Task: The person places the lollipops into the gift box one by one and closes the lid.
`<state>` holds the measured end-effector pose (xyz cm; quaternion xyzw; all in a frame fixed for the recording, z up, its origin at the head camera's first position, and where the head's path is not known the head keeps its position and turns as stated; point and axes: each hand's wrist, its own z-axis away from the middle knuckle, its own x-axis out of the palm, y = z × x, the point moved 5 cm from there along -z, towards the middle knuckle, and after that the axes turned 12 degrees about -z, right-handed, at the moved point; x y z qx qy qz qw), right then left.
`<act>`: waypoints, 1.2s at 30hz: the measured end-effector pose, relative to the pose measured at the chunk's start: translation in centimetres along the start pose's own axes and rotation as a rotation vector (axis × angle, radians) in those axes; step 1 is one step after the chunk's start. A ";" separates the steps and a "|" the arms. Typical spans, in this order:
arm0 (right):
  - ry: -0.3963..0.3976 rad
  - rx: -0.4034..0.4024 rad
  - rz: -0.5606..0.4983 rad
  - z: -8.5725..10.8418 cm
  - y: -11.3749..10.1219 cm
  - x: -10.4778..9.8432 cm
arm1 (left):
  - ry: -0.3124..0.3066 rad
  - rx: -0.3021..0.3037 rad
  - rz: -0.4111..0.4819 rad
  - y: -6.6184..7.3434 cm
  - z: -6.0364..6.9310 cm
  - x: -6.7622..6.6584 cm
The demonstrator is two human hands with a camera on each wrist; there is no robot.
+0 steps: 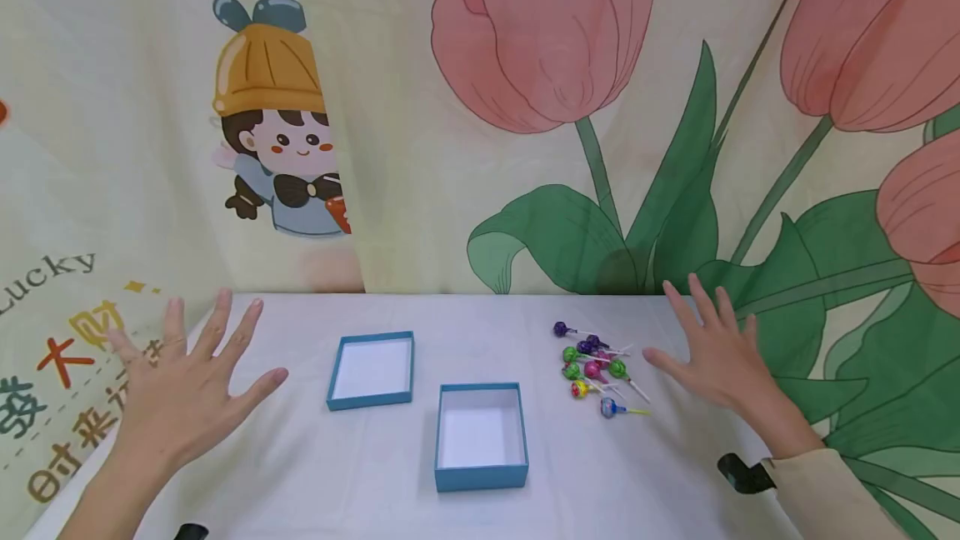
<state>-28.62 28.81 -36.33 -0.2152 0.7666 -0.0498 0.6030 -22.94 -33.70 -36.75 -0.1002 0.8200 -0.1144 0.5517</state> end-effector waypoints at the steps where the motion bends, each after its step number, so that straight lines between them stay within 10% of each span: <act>1: -0.004 -0.003 -0.007 -0.3 -0.1 0.1 | 0.003 0.005 0.012 0.2 0.0 0.0; 36: -0.105 -0.082 -0.214 -7.8 -3.4 4.5 | -0.168 0.084 0.696 12.2 2.1 -0.4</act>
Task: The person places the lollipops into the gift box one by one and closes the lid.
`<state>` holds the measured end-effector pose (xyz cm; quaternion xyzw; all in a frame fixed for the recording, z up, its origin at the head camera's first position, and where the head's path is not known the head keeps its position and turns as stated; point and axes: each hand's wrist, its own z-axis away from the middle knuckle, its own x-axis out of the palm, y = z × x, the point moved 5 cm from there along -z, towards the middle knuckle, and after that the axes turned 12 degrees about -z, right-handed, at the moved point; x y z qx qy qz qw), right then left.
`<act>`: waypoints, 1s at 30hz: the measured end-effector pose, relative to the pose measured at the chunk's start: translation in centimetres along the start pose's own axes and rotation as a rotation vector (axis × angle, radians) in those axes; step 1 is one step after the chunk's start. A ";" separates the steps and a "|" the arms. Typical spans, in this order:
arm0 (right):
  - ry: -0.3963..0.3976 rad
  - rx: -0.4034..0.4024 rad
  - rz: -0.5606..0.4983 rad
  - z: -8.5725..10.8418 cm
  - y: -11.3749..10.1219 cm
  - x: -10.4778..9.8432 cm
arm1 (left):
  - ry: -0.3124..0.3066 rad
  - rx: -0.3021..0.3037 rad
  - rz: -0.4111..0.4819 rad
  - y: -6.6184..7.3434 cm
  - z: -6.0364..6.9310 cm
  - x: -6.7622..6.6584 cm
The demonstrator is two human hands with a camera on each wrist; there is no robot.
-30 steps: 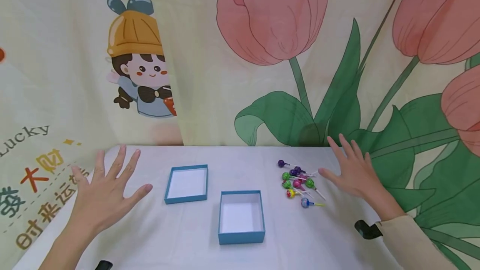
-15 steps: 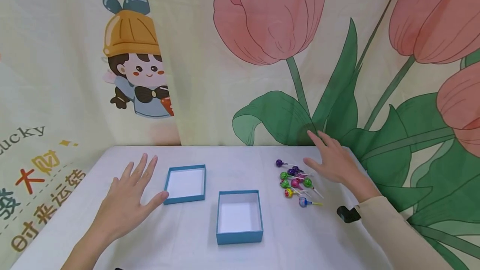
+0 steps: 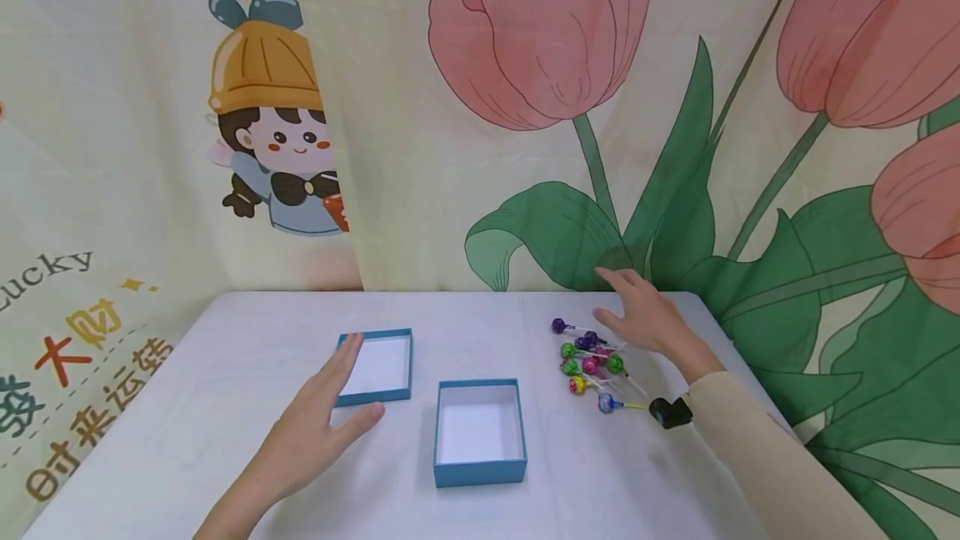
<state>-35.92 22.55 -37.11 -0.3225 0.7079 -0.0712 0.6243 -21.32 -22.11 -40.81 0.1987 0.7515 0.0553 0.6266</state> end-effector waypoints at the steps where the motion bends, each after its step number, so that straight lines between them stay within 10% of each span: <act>1: -0.008 0.000 -0.013 -0.2 0.0 0.3 | -0.001 0.002 0.030 0.2 0.0 0.3; 15: -0.071 -0.010 -0.088 -2.4 -0.1 3.7 | -0.128 -0.026 0.443 3.2 -0.1 5.0; 30: -0.133 0.014 -0.129 -4.0 1.4 7.2 | -0.235 -0.070 0.615 4.6 0.1 7.7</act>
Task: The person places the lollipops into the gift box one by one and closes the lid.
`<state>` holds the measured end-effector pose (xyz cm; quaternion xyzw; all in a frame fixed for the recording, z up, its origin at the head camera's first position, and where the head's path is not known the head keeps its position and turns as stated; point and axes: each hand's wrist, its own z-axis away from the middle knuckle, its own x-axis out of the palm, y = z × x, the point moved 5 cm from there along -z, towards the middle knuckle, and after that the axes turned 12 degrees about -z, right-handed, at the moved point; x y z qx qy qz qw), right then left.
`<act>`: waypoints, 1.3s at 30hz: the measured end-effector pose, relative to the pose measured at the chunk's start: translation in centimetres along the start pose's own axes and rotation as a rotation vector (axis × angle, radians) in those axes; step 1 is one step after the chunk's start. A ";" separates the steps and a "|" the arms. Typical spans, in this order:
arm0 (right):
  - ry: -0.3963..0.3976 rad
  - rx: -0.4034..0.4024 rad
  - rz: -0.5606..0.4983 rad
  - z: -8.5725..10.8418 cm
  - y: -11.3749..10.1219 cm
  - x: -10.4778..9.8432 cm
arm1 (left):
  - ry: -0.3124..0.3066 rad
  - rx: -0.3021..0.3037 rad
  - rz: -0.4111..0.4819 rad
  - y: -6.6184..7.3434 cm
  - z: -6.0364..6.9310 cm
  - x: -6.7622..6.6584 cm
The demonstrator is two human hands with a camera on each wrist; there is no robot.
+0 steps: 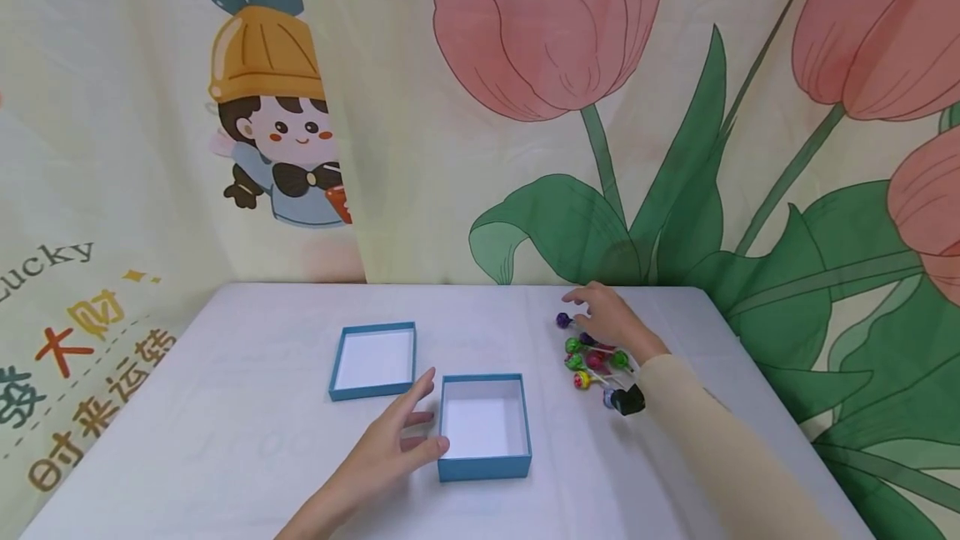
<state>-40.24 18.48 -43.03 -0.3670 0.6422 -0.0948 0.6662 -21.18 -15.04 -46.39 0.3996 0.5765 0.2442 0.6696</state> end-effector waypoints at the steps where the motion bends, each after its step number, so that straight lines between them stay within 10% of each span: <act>1: -0.001 0.002 0.001 -0.1 0.0 0.1 | -0.005 0.005 0.003 0.0 0.0 0.1; 39: 0.034 0.090 0.094 -1.9 1.4 2.4 | -0.205 -0.061 0.055 -0.8 0.2 0.9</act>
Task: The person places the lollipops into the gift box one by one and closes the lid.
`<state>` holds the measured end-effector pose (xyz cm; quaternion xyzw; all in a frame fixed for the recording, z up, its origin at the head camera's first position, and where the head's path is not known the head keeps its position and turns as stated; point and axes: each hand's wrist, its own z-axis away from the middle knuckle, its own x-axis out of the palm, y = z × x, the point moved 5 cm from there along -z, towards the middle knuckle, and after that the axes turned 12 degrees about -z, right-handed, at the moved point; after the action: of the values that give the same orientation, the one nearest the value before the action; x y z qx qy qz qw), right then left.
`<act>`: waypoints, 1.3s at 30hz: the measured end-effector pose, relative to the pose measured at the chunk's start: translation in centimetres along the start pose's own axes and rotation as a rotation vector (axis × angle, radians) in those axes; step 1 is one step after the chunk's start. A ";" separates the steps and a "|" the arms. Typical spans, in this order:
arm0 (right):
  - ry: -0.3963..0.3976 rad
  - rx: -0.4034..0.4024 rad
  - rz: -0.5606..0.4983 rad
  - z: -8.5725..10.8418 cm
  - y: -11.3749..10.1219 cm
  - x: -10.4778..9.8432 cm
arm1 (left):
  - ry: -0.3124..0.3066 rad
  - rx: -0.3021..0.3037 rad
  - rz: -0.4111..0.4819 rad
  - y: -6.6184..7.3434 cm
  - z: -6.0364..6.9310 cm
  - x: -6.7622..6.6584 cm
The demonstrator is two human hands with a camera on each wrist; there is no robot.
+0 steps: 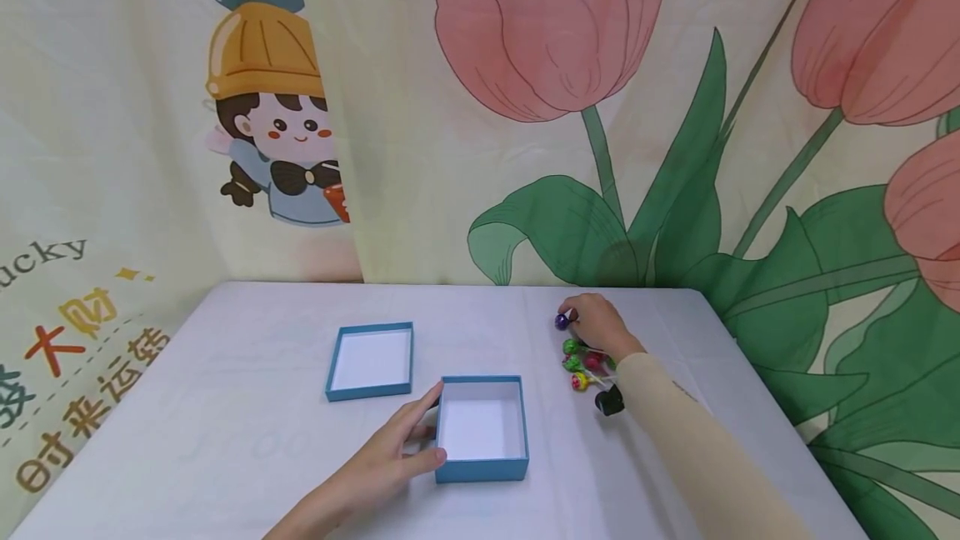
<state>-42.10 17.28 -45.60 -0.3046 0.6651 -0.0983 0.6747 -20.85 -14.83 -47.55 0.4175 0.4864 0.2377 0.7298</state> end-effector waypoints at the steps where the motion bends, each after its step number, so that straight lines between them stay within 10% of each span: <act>1: 0.003 0.002 0.003 0.0 0.0 0.0 | -0.001 0.002 -0.001 0.0 0.0 0.0; 19: -0.017 -0.060 0.010 0.1 -1.4 -0.8 | -0.007 -0.007 -0.014 -0.3 0.1 0.0; 39: -0.059 -0.249 -0.097 5.2 -9.5 -2.3 | -0.006 -0.010 -0.029 0.0 -0.1 0.0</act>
<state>-34.75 12.37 -38.89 -0.4208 0.6364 -0.0385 0.6453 -20.91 -14.80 -47.56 0.4075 0.4891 0.2285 0.7365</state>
